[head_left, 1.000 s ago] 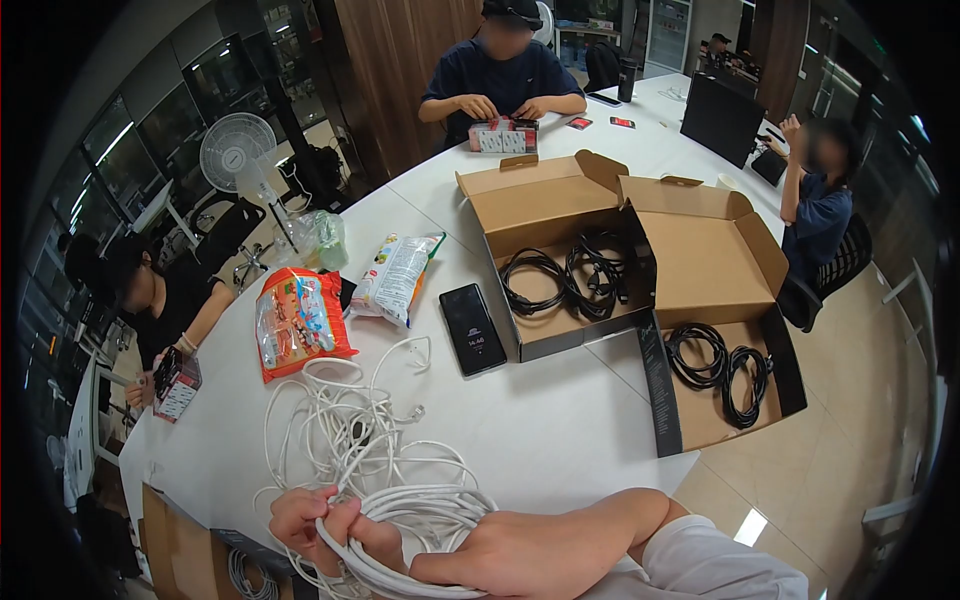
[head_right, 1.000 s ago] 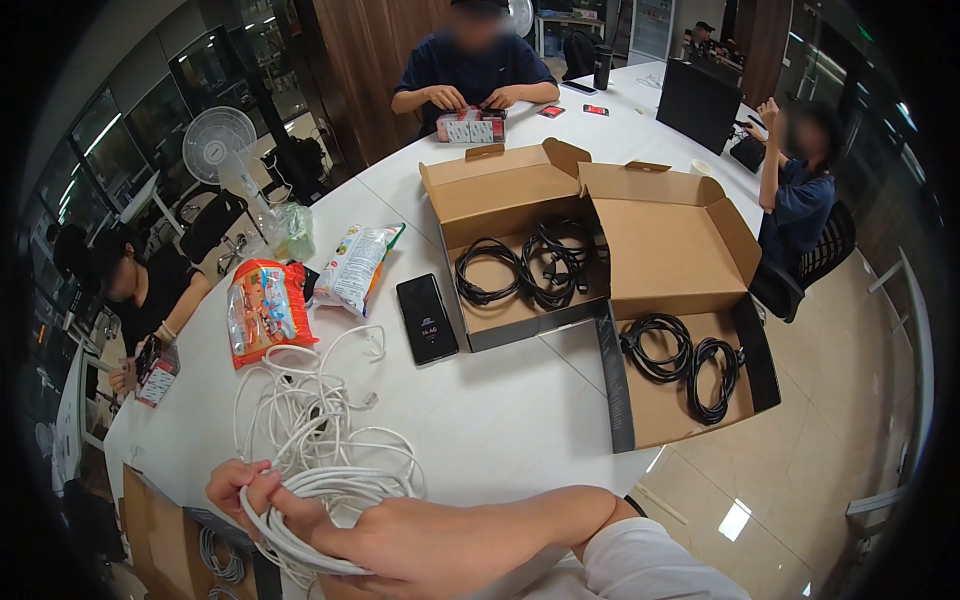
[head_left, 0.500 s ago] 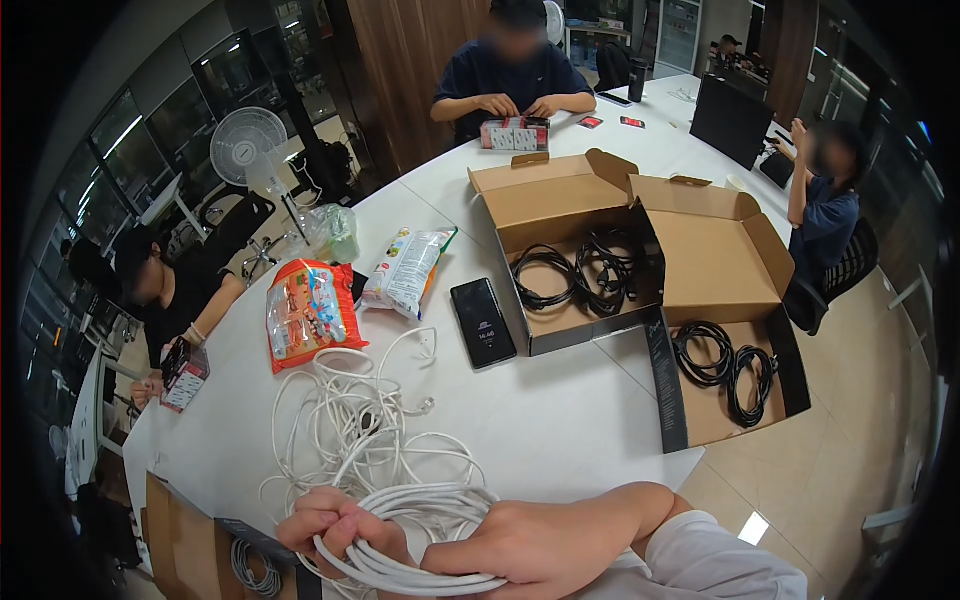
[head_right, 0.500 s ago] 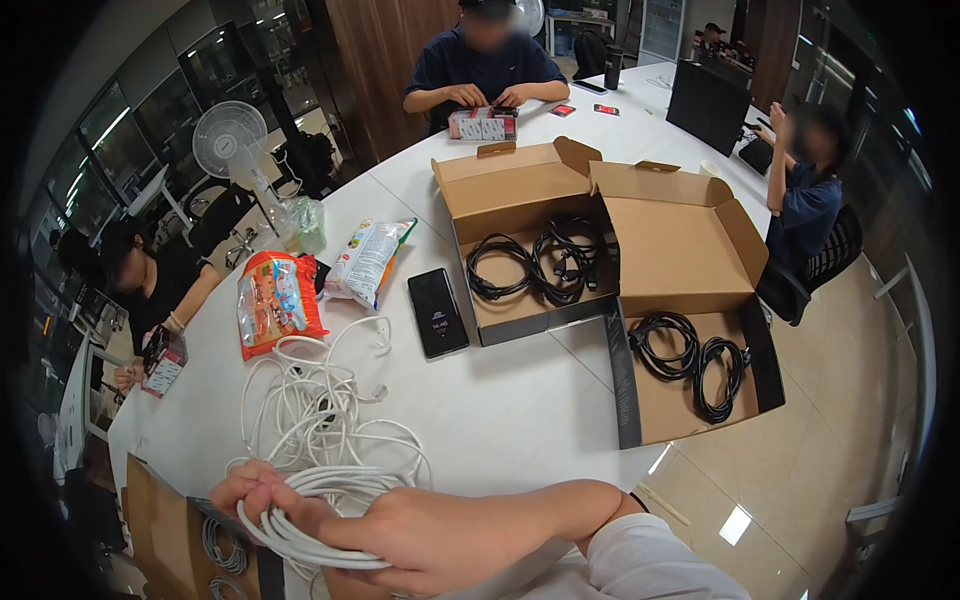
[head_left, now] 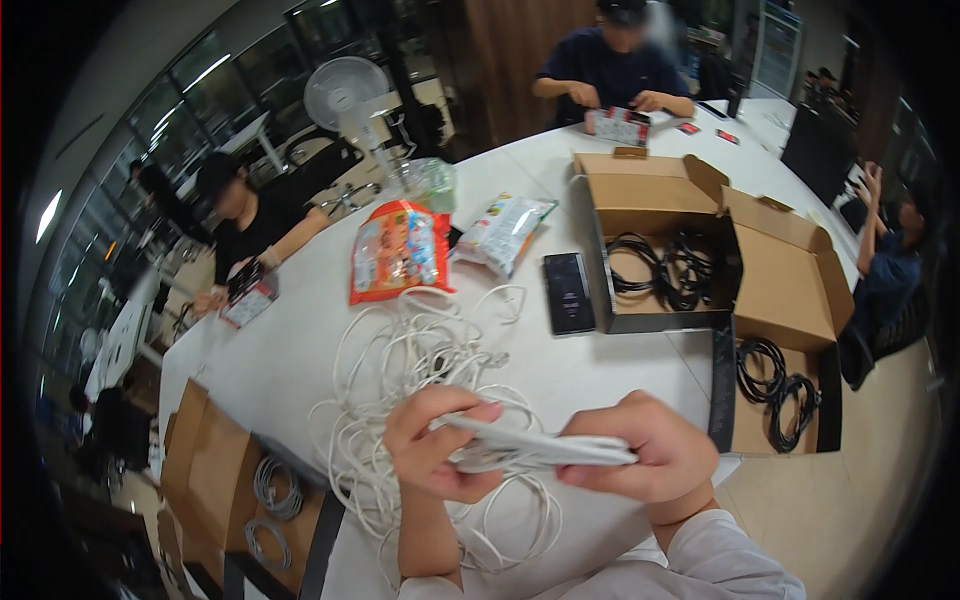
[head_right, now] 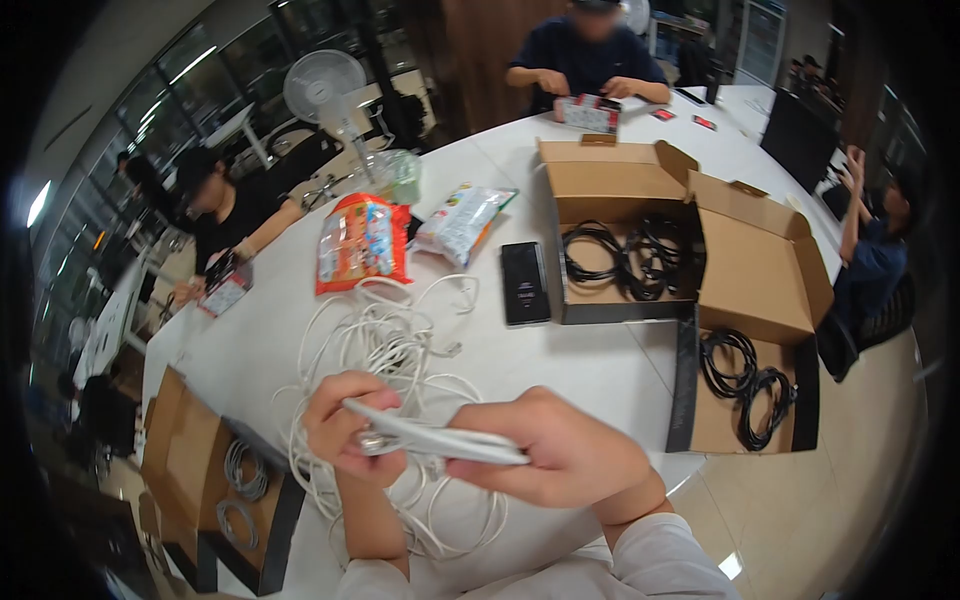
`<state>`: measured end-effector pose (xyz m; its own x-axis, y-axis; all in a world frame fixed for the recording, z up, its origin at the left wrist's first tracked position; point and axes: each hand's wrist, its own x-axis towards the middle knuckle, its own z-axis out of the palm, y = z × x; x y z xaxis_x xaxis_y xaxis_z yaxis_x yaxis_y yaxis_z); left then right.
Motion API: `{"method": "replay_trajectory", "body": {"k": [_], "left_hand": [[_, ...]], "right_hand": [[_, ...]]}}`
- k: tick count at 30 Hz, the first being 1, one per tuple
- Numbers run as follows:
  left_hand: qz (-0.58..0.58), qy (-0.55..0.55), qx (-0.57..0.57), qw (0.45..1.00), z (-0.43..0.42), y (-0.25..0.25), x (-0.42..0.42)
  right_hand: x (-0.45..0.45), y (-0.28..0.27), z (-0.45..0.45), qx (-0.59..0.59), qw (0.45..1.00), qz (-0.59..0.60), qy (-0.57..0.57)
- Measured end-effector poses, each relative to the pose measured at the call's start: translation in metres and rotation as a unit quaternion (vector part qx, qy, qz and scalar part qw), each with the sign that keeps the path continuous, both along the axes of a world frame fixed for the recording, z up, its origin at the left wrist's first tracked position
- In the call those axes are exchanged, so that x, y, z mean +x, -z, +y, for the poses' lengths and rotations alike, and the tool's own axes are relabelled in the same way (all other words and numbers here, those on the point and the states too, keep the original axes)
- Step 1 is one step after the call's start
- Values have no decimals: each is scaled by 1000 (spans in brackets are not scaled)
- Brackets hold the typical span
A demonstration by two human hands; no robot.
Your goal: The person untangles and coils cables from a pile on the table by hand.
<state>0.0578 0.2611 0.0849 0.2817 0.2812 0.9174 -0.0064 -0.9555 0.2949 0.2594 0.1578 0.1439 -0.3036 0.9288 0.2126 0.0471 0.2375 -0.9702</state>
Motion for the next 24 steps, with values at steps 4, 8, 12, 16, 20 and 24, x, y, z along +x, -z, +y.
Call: {"method": "replay_trajectory", "body": {"k": [4, 8, 12, 16, 20, 24], "left_hand": [[-16, -1, 49, 999, 2, 6, -7], [-37, -93, 84, 991, 1, 12, -6], [-87, -149, 112, 979, -2, 20, -3], [-110, -169, 124, 972, -1, 20, -4], [-106, -135, 80, 982, -2, 22, -12], [-196, -36, -139, 970, -5, 20, 10]], "right_hand": [[-4, 3, 2, 5, 1000, 9, 22], [-6, 5, 2, 14, 1000, -20, 3], [-6, 4, 1, 2, 1000, -26, 8], [-12, 6, 0, 3, 1000, -7, 29], [-14, 7, 1, 16, 999, -1, 28], [-15, 6, 3, 22, 997, -31, 70]]}}
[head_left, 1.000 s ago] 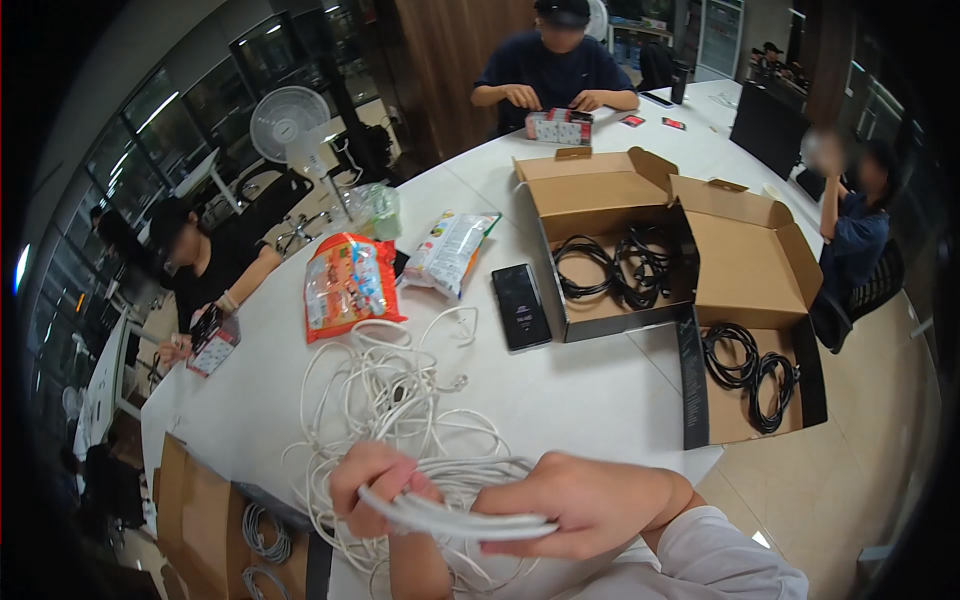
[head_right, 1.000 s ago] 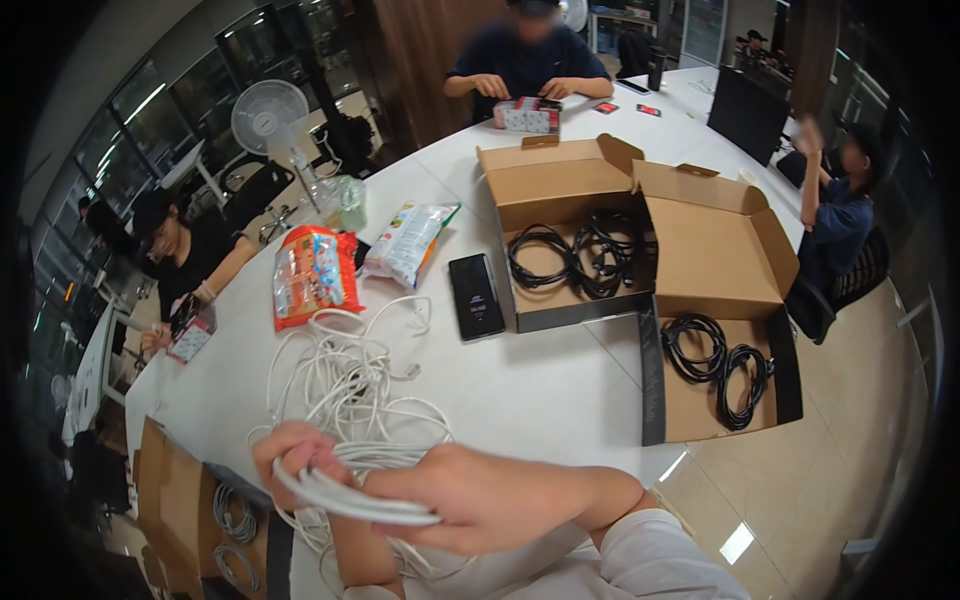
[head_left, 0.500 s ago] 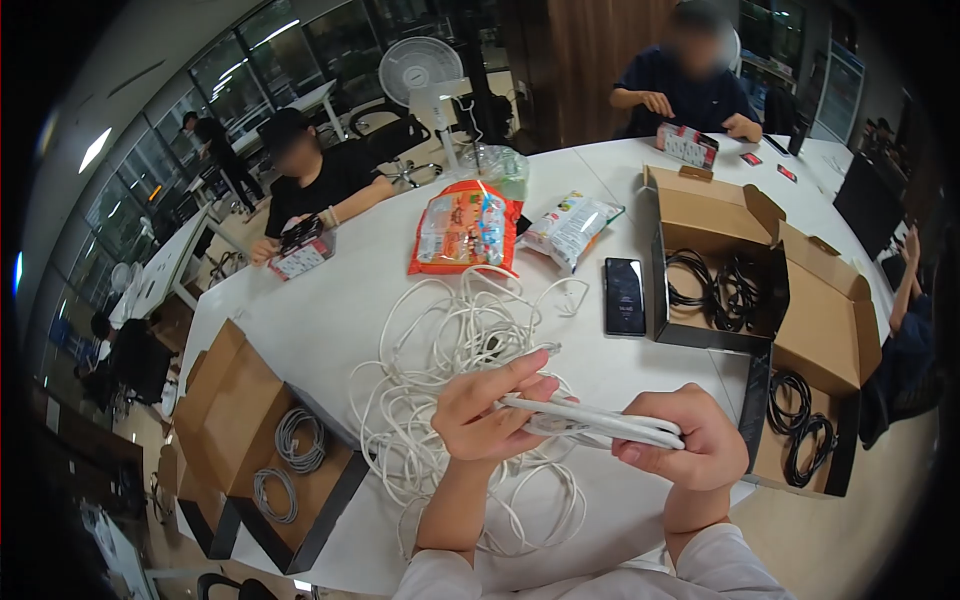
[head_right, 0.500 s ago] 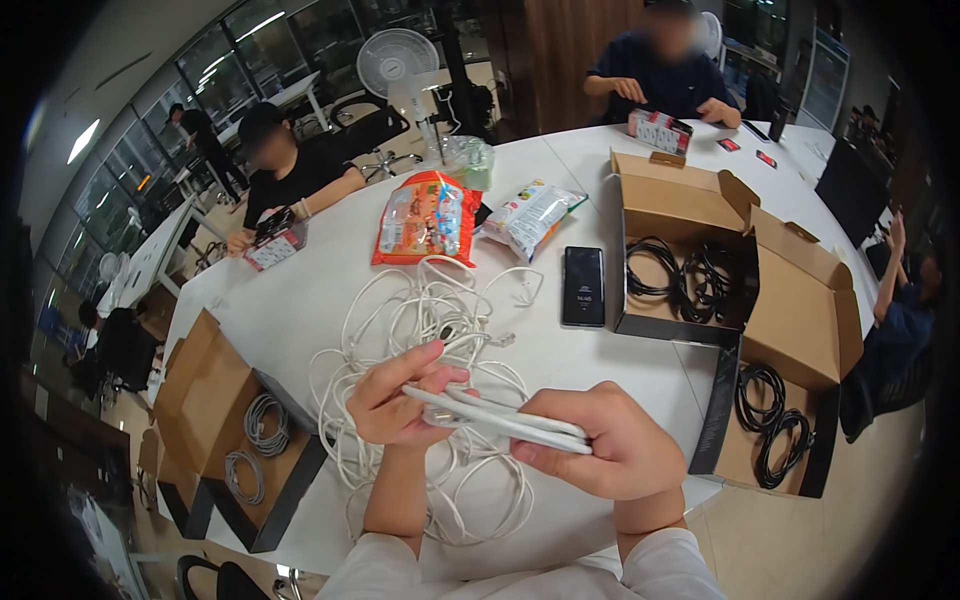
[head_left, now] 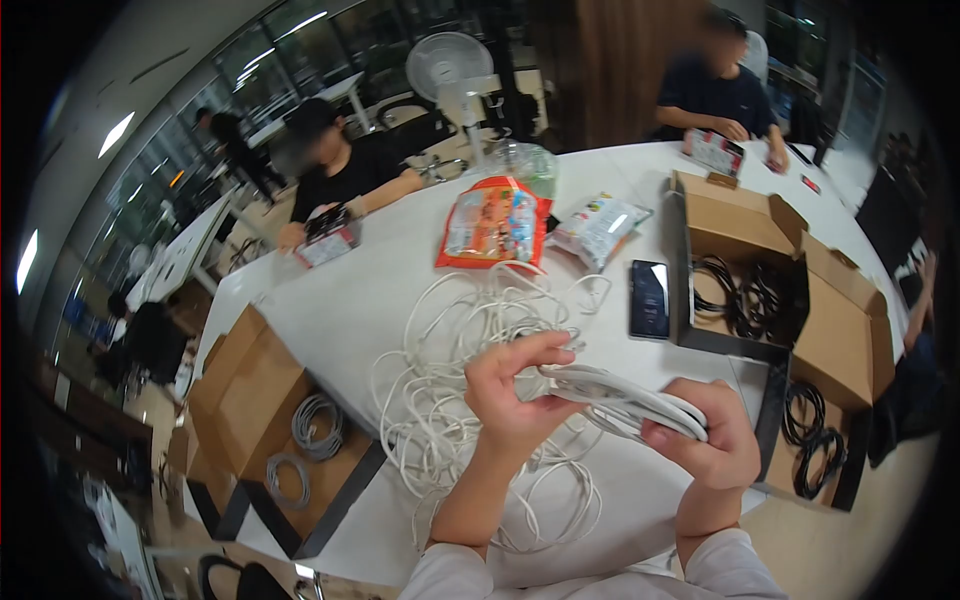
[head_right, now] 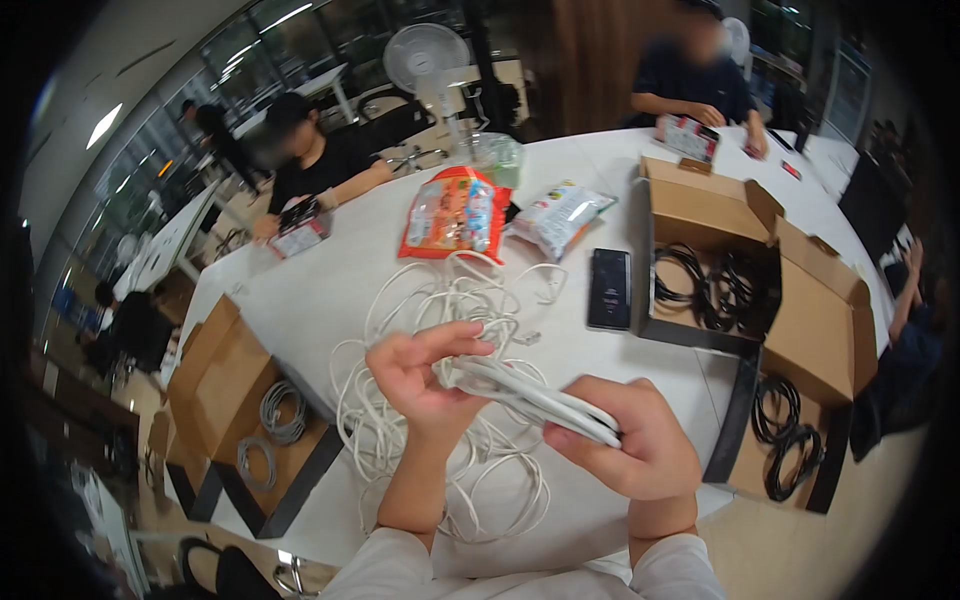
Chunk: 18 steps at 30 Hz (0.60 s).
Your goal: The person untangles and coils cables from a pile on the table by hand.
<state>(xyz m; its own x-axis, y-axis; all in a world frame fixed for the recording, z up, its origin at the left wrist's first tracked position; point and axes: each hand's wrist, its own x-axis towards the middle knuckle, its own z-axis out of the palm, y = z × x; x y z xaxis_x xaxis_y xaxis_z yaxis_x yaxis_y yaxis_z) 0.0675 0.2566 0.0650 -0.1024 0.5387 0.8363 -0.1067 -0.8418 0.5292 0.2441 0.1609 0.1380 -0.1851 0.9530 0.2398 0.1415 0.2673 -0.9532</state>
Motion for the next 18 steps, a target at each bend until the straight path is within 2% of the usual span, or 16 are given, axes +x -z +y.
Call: {"method": "replay_trajectory", "body": {"k": [3, 5, 7, 14, 18], "left_hand": [[166, 40, -206, 963, -7, -20, 0], [233, 73, -210, 947, 0, -13, -2], [306, 81, -184, 931, 2, -15, -6], [291, 194, -140, 926, 5, -12, -5], [132, 317, -142, 928, -3, -9, 5]], "right_hand": [[0, -1, 0, 10, 999, -31, 11], [1, -4, 0, 18, 998, -64, -3], [3, 4, 1, 44, 998, -49, -22], [11, 3, 0, 75, 994, -27, -70], [16, -4, -5, 44, 994, -59, -80]]}}
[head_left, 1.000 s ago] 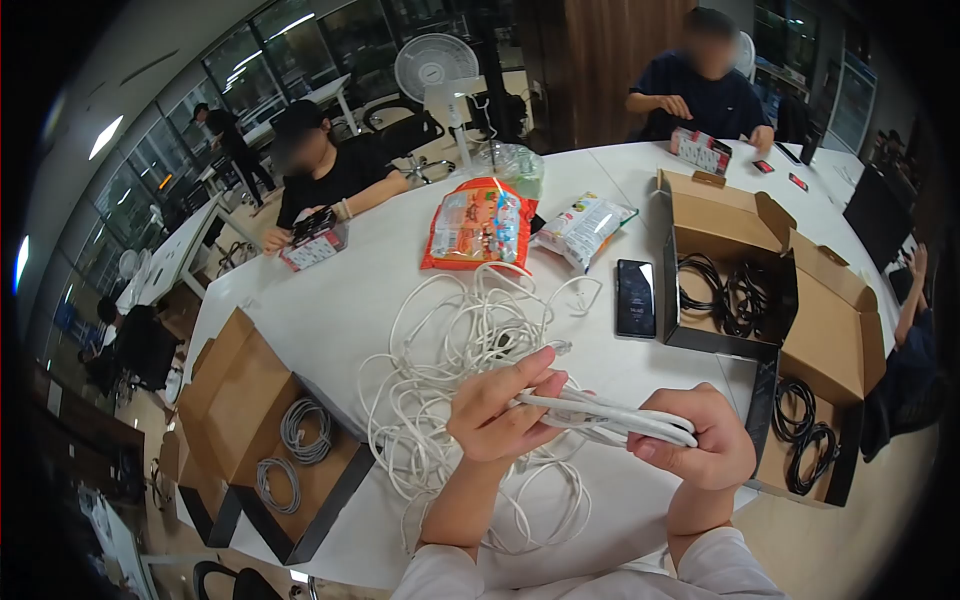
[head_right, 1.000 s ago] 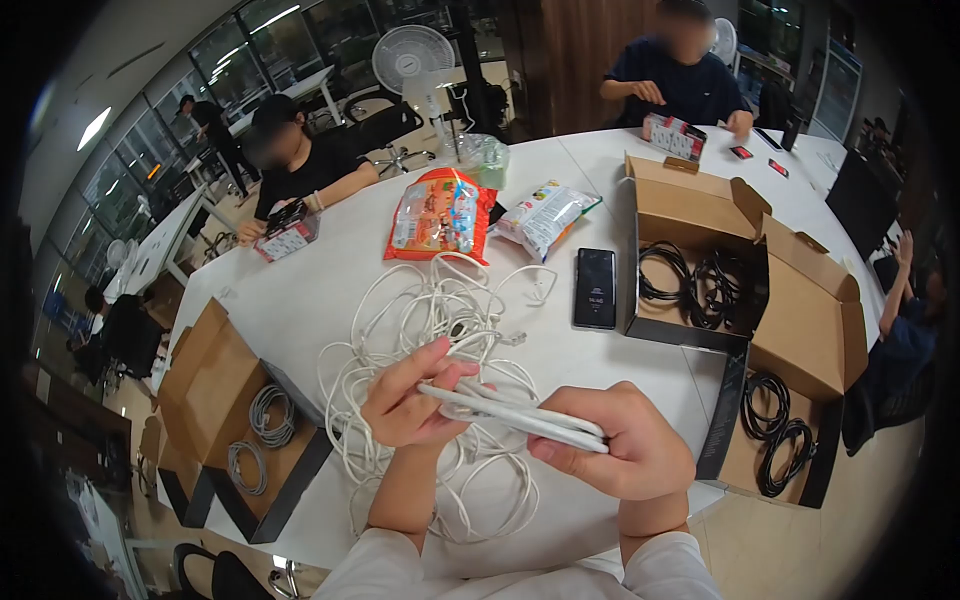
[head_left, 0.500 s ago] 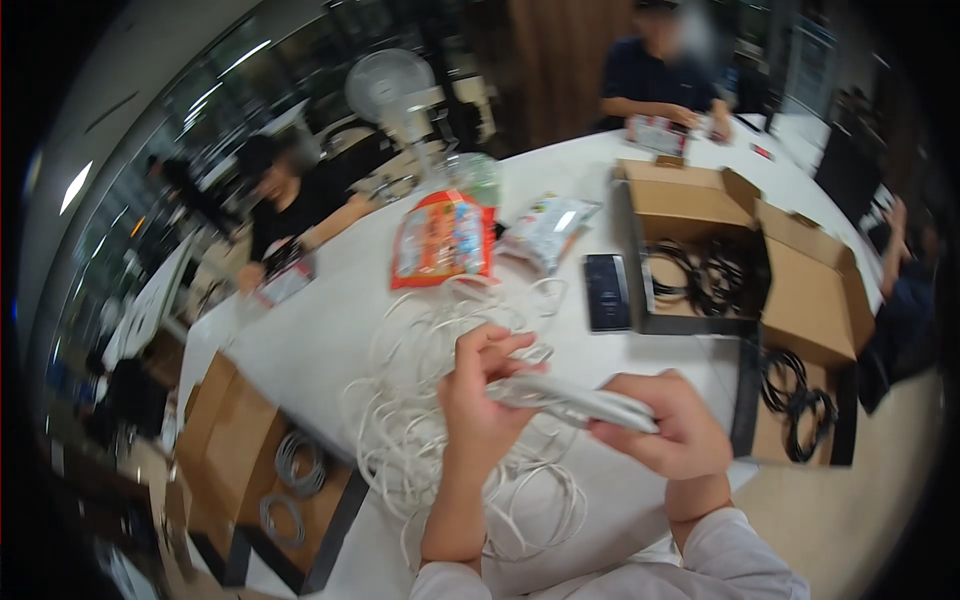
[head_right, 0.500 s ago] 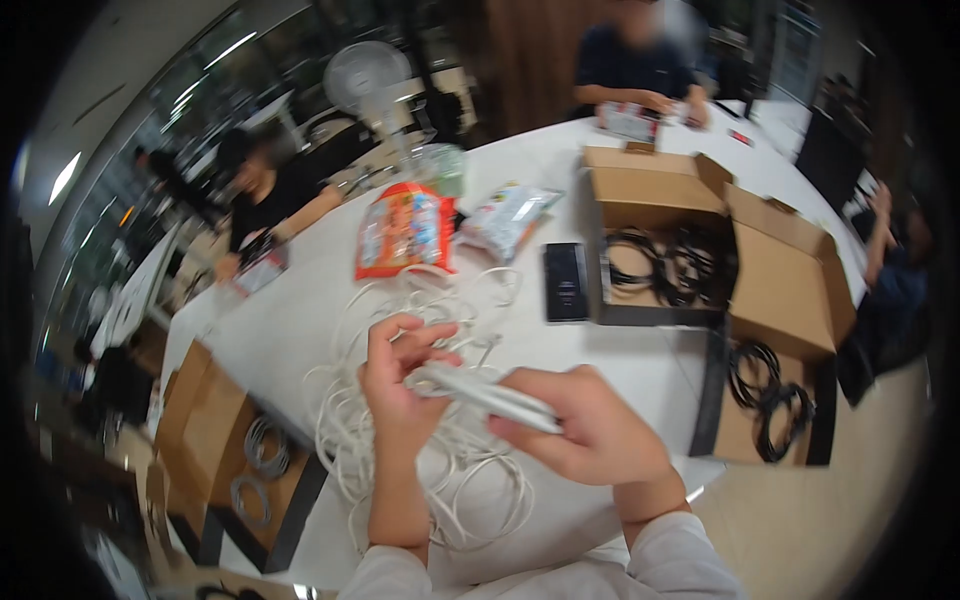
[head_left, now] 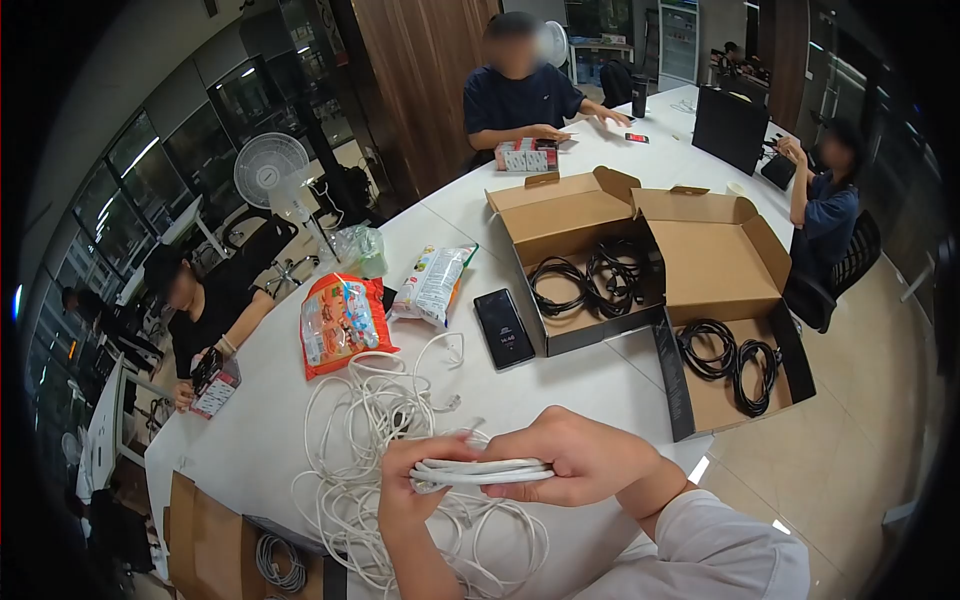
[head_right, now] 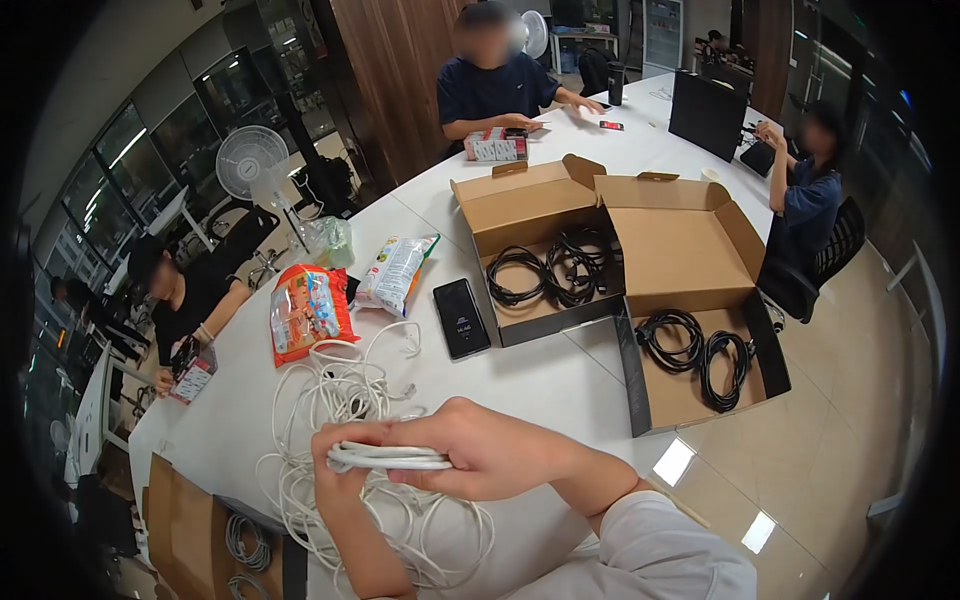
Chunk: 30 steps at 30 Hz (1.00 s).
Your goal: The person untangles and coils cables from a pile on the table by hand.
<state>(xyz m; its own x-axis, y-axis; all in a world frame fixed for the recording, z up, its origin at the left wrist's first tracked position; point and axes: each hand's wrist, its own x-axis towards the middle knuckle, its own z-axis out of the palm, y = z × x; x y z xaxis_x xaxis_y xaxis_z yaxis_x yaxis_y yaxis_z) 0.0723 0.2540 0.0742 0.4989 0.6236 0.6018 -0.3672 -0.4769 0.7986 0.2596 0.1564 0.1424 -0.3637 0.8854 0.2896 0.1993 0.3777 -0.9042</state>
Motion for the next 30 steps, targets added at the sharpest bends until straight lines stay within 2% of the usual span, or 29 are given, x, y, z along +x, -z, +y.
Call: {"method": "replay_trajectory", "body": {"k": [3, 6, 9, 13, 16, 18, 19, 21, 22, 25, 26, 29, 30], "left_hand": [[1, 210, -136, 968, 11, 14, -16], [-74, 271, -135, 950, 13, 24, -7], [-92, 328, -108, 934, 12, 25, -5], [-105, 334, -211, 913, -1, 13, -7], [-61, 283, -161, 944, 0, 12, -13], [-63, 220, -182, 956, -8, 7, -17], [-65, 188, -192, 961, -10, 5, -18], [-132, 209, -202, 948, -6, 10, -19], [-165, 218, -207, 939, -5, 9, -18], [-282, 143, -224, 922, -2, -2, -20], [-333, 167, -234, 898, 2, -3, -23], [-446, 143, -296, 832, 3, -15, -31], [-455, 134, -289, 831, 4, -17, -35]], "right_hand": [[0, 1, 1, 47, 997, 60, -27], [2, 11, 2, 34, 997, 53, -41], [5, 6, 0, 25, 995, 81, -50], [11, 3, 0, 3, 993, 100, -66], [8, 10, 6, -16, 987, 145, -64], [10, 10, 10, -42, 986, 154, -41], [9, 15, 14, -12, 983, 180, -27], [6, 23, 22, 49, 971, 232, 2], [3, 20, 22, 37, 949, 312, -32], [-3, 26, 32, 152, 944, 285, 64], [-10, 28, 36, 201, 929, 276, 142], [-5, 36, 38, 55, 985, 155, 59], [-16, 39, 36, -9, 989, 148, 23]]}}
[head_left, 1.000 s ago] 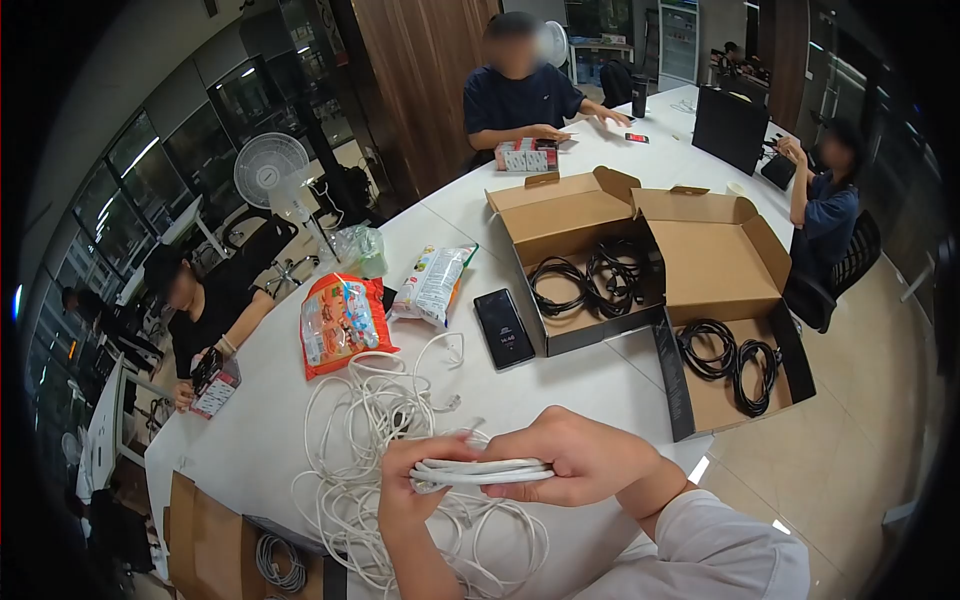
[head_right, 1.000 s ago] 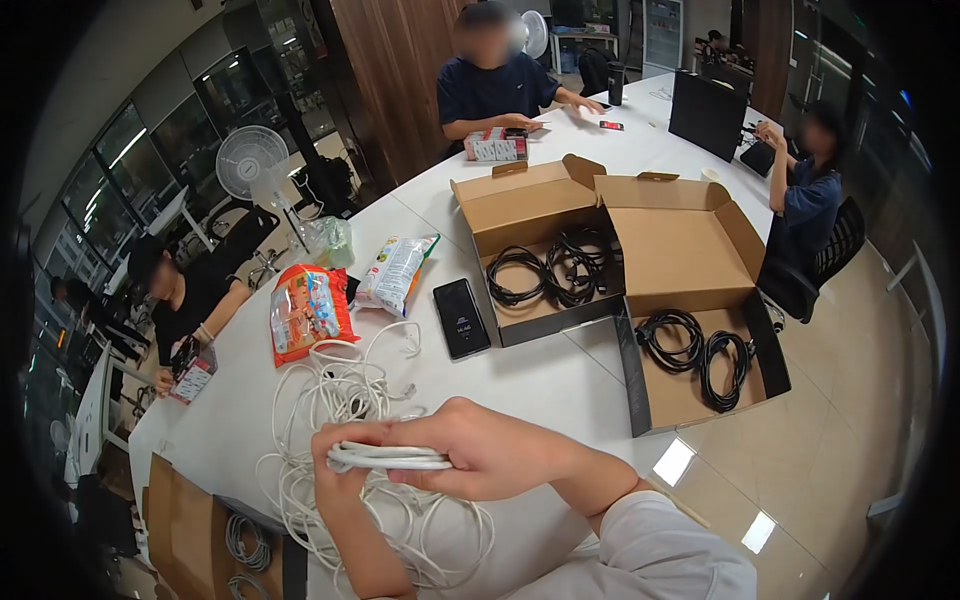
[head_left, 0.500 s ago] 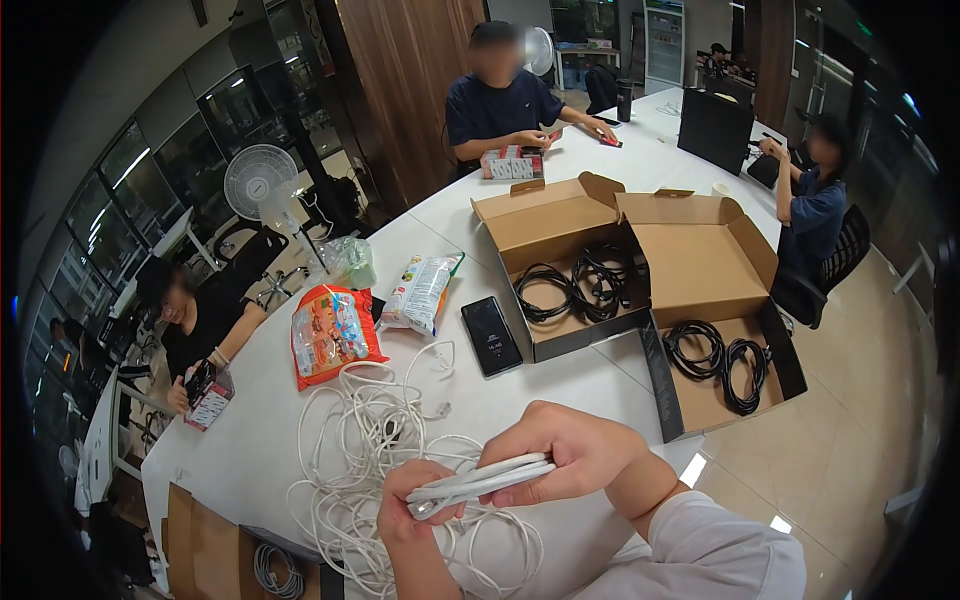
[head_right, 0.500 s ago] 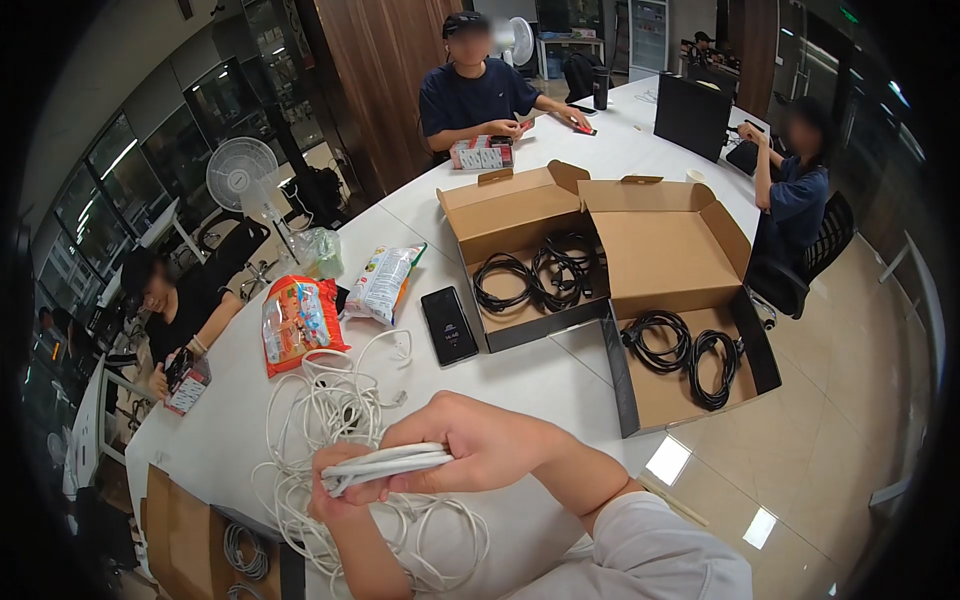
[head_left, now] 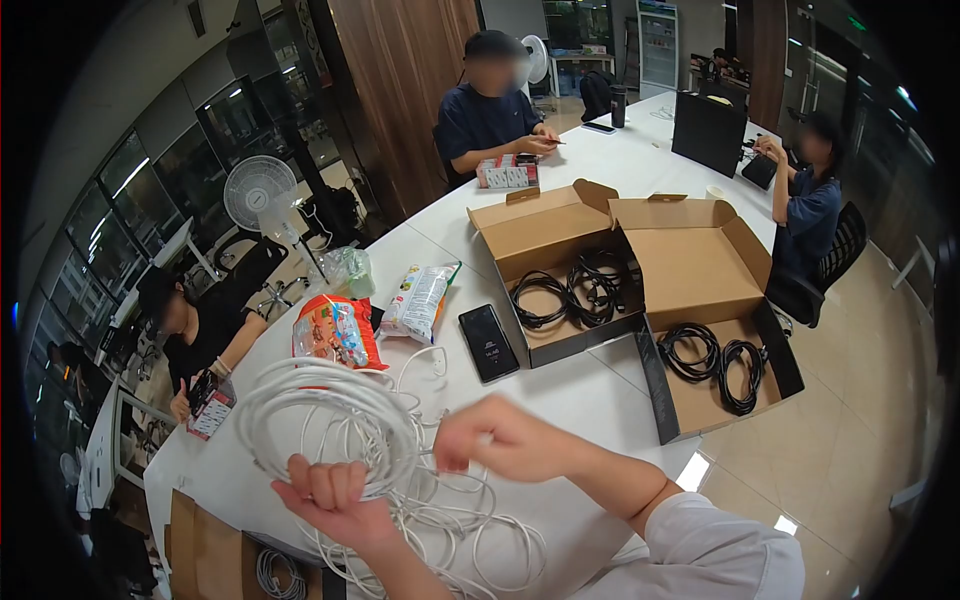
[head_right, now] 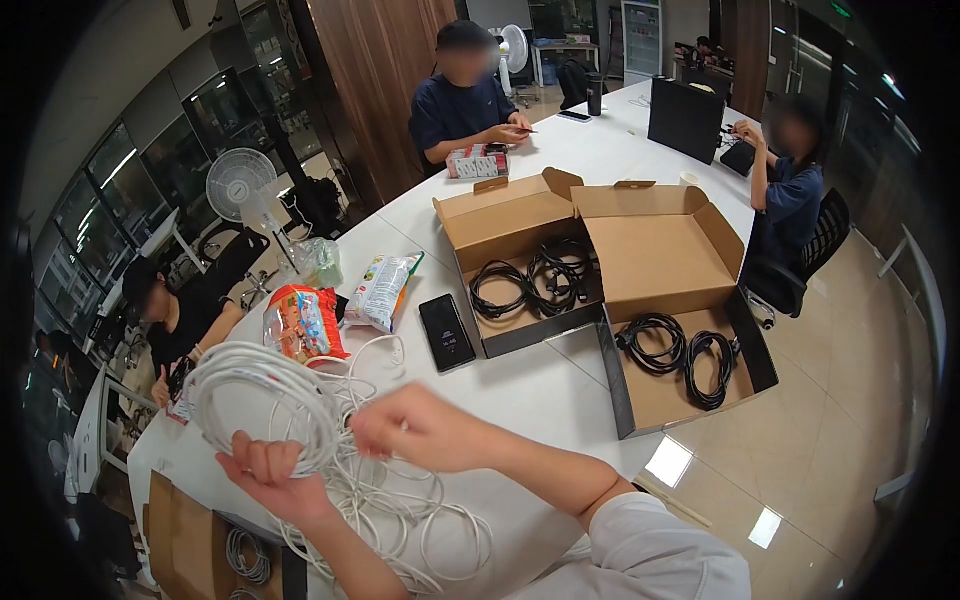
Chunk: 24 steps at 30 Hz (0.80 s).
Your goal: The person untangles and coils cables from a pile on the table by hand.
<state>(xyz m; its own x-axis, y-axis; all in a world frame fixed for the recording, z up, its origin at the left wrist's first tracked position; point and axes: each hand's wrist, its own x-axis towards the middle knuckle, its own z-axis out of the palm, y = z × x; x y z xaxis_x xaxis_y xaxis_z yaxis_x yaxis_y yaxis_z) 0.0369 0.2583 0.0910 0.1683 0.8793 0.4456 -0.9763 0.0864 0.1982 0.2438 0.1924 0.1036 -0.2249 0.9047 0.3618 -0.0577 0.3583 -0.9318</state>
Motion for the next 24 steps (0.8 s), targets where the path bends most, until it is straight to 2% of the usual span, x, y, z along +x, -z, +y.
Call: {"method": "replay_trajectory", "body": {"k": [3, 6, 9, 10, 13, 15, 17, 18, 20, 23, 24], "left_hand": [[-15, -24, 5, 1000, -4, -4, -8], [-13, -38, 15, 999, -11, -12, -8], [7, -83, 10, 997, -17, -15, -4], [12, -94, 10, 995, -18, -16, -3], [31, -122, 24, 992, -21, -18, 1], [47, -181, 7, 982, -24, -21, 0], [66, -282, -44, 956, -31, -27, -7], [47, -252, 19, 966, -31, -28, -15], [11, -190, 143, 971, -29, -29, -36], [-17, -216, 111, 970, -30, -31, -38], [14, -282, 64, 957, -31, -34, -36]], "right_hand": [[-21, 5, 7, 11, 971, -203, -129], [-44, 33, 20, -63, 982, -136, -114], [-57, 52, 32, -76, 979, 124, -142], [-52, 47, 33, -101, 974, 132, -154], [-52, 53, 38, -36, 987, 139, -73], [-43, 49, 38, 35, 999, -7, 4], [-28, 39, 38, 113, 978, -171, 46], [-20, 31, 37, 78, 973, -215, 0], [-16, 40, 36, 120, 966, -228, 19], [-22, 40, 32, 125, 969, -214, 24], [-22, 35, 32, 104, 973, -206, 11]]}}
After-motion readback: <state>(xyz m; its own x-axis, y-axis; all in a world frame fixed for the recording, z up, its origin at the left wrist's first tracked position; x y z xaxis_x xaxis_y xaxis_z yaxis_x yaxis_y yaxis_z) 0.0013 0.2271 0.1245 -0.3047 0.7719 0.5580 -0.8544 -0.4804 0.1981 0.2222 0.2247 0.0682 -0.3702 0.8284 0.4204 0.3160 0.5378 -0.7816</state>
